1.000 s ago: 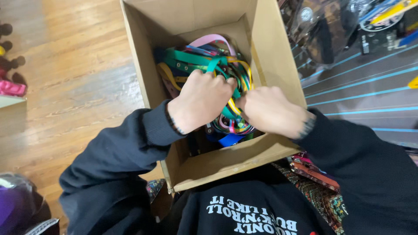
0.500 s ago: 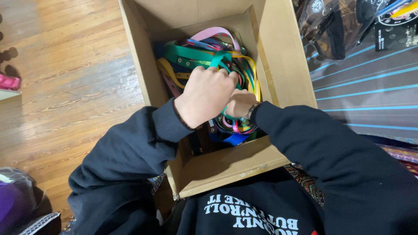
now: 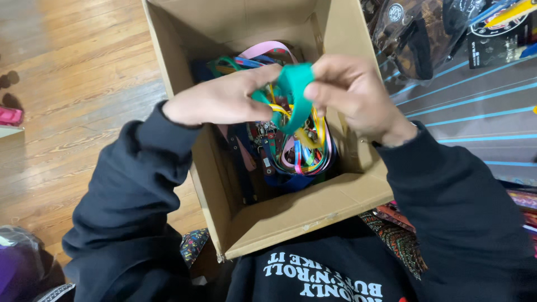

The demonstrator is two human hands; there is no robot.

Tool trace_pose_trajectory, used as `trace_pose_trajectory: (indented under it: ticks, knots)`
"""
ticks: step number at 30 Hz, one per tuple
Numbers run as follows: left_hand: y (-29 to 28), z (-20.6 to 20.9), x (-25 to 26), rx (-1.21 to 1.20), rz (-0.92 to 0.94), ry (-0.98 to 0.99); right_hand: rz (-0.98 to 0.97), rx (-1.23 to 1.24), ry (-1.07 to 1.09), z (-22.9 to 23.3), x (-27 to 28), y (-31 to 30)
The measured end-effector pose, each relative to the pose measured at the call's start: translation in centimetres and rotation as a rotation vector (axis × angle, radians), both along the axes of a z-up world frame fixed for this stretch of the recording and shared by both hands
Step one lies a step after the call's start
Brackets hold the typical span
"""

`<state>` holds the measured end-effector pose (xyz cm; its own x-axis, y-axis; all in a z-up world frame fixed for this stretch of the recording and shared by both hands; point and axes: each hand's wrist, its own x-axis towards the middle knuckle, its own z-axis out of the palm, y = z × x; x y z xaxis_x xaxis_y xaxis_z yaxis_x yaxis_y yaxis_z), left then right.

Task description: The person picks up several leashes and collars from a cardboard box one at a time and hangs them onto metal hooks on a retail wall display.

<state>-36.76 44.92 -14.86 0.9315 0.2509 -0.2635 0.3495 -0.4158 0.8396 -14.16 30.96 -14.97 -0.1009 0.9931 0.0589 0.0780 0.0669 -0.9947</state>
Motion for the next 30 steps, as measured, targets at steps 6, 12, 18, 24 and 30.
trace_pose_trajectory:
  ticks: [6, 12, 18, 24, 30]
  knots:
    - [-2.0, -1.3, 2.4, 0.014, -0.078, -0.332, -0.303, 0.176, 0.198, -0.5, 0.6, 0.2]
    - [-2.5, -1.0, 3.3, 0.024, 0.093, -0.496, -0.247, -0.096, 0.017, -1.7, 0.6, 0.7]
    - [-3.7, 1.7, 4.1, -0.382, 0.336, -0.52, 0.284, -0.455, -0.621, 0.8, -2.4, 0.3]
    - [-2.2, -0.3, 4.0, -0.303, 0.39, -0.605, 0.18, -0.334, -0.511, -2.9, 0.2, 0.5]
    - [-2.0, 0.6, 2.9, -0.162, -0.225, -0.473, -0.177, -0.184, 0.322, -4.4, 2.7, 0.4]
